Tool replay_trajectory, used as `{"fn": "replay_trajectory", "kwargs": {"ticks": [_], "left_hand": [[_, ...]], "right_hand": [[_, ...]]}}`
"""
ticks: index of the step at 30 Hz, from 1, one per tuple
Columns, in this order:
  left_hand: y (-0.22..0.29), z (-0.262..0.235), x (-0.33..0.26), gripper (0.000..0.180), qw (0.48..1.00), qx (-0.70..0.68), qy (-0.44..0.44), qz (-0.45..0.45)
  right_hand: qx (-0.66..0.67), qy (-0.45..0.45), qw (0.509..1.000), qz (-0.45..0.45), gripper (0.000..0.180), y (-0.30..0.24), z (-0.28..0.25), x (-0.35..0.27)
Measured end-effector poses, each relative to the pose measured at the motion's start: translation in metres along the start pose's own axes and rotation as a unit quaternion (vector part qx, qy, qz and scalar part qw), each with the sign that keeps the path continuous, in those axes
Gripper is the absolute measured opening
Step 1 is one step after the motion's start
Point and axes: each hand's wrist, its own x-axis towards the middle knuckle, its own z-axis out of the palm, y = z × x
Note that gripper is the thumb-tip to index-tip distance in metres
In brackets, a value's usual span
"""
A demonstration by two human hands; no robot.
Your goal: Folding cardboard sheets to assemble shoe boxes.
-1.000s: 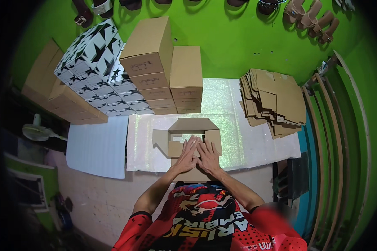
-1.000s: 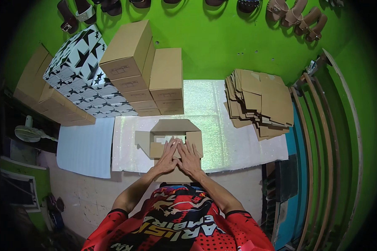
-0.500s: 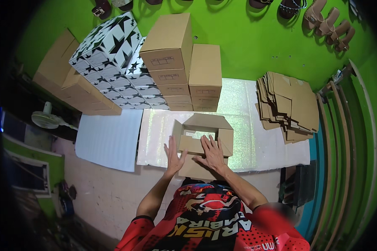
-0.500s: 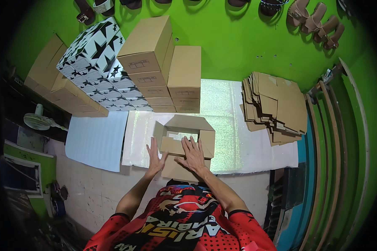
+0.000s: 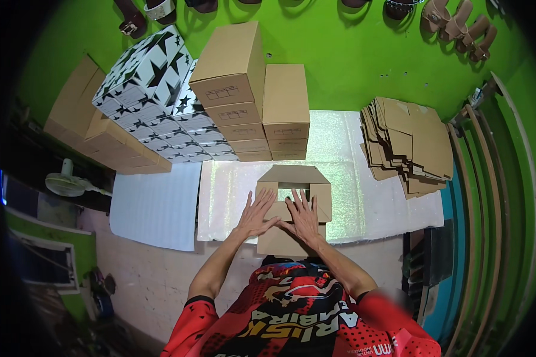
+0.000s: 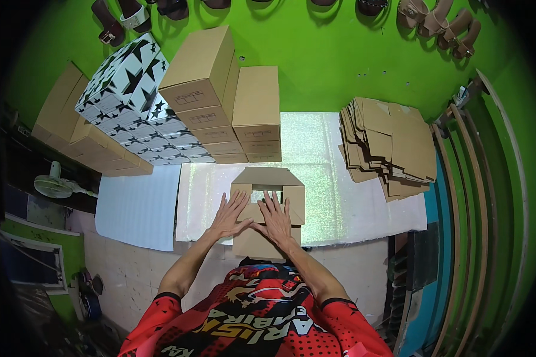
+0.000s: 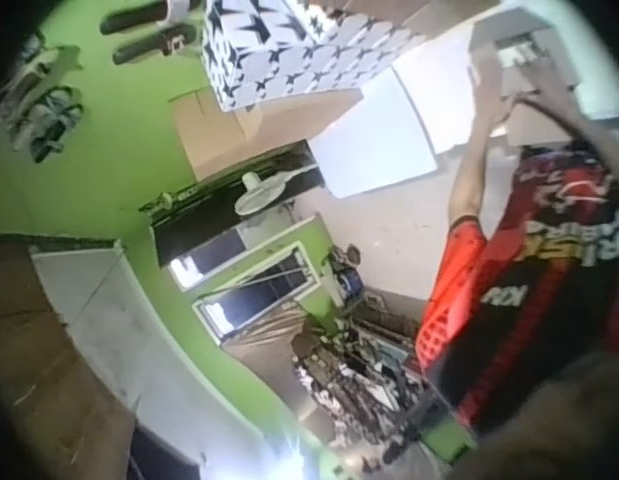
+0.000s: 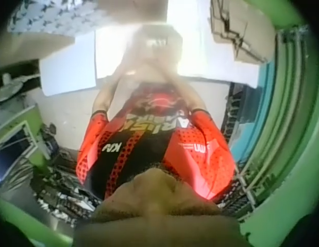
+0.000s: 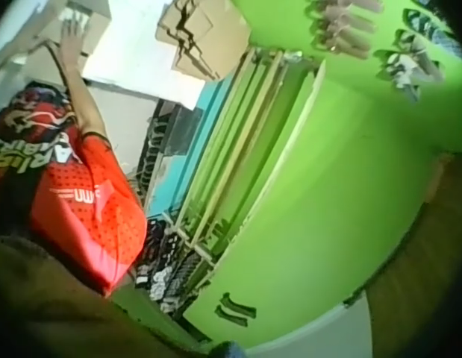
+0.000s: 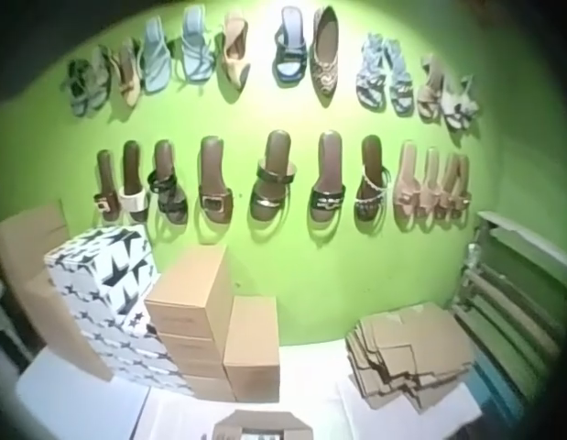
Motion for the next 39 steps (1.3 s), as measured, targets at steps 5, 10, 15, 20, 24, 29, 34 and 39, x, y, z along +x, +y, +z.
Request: {"fn": "replay_trajectory", "kwargs": {"ticks": [5,10,15,20,24,29,34,39], "left_hand": [[0.003,0.001,0.01,0.1,0.998,0.059,-0.018,-0.001],[0.009,0.004,0.009,0.112,0.996,0.074,-0.015,-0.037],[0.018,0.008,0.013,0.113,0.994,0.081,-0.022,-0.065],[0.009,0.006,0.006,0.107,1.0,0.014,0.0,-0.022],[0.012,0.007,0.001,0.099,1.0,0.0,-0.015,0.01],[-0.005,0.006,-0.019,0.097,0.999,0.041,-0.007,-0.035],[-0.001,0.002,-0.022,0.098,0.998,0.061,-0.02,-0.026],[0.027,0.0,-0.002,0.099,0.998,0.052,0.005,-0.024]], "right_hand": [[-0.01,-0.003,1.0,0.004,0.086,0.002,-0.004,0.001],[-0.013,-0.018,1.0,-0.004,0.083,0.003,-0.006,0.001],[-0.008,-0.025,1.0,-0.003,0.086,0.003,-0.008,0.0],[-0.012,-0.028,0.999,-0.011,0.087,0.004,-0.005,0.0],[0.005,-0.04,0.999,-0.035,0.094,0.007,-0.008,-0.001],[-0.069,-0.033,0.996,-0.051,0.083,0.038,-0.016,-0.028],[-0.054,-0.05,0.997,0.029,0.085,0.061,-0.045,-0.038],[0.017,0.037,0.993,0.109,0.079,0.07,-0.063,0.014]]}}
